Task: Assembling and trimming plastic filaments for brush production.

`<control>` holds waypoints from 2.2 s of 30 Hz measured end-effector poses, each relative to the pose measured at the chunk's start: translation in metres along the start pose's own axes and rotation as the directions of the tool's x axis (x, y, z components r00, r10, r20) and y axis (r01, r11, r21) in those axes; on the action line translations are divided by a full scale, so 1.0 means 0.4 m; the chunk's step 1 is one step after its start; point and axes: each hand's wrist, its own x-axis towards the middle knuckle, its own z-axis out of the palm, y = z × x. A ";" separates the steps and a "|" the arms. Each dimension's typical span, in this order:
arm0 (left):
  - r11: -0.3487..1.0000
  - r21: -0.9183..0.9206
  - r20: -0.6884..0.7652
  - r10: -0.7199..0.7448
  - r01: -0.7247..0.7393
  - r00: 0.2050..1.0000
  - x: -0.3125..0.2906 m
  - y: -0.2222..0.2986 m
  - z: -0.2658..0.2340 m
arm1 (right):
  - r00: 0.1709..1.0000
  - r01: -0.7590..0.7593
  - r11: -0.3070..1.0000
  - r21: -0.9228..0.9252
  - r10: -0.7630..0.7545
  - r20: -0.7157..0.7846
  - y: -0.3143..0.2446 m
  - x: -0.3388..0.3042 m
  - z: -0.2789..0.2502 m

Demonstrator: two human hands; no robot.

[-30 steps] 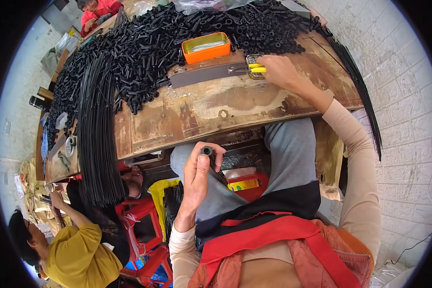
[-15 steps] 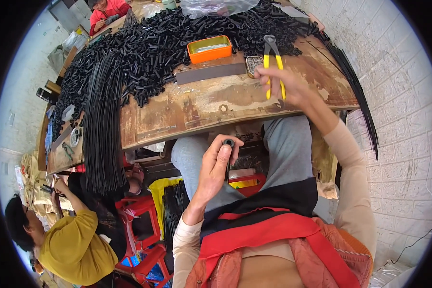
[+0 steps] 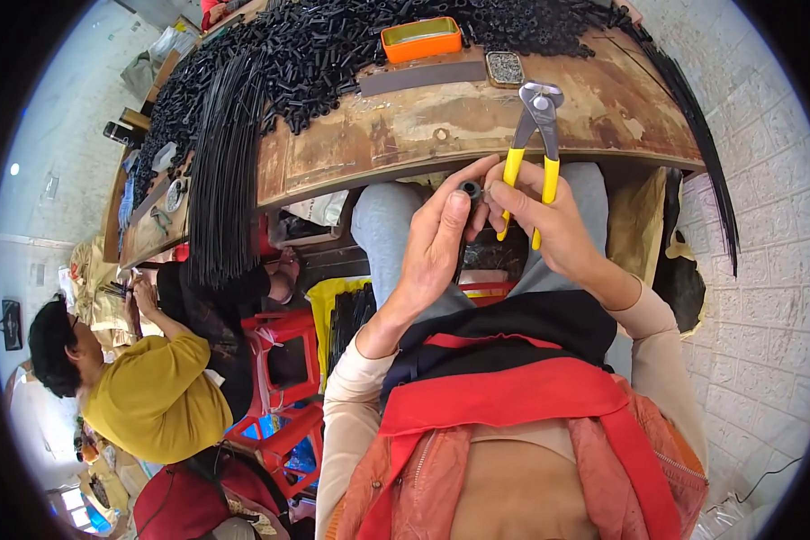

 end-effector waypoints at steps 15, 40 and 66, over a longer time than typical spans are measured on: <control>1.000 0.002 0.027 -0.022 0.022 0.999 -0.002 0.020 0.012 | 1.000 0.012 0.998 0.068 -0.013 0.010 0.009 -0.006 -0.008; 0.996 -0.089 0.006 0.006 -0.005 1.000 -0.007 0.008 -0.012 | 0.991 0.133 0.984 -0.118 -0.131 0.023 0.013 0.007 0.023; 0.991 -0.132 -0.048 -0.014 0.007 0.999 0.016 -0.021 -0.058 | 0.916 -0.242 0.630 -0.738 0.400 0.041 -0.132 -0.057 -0.021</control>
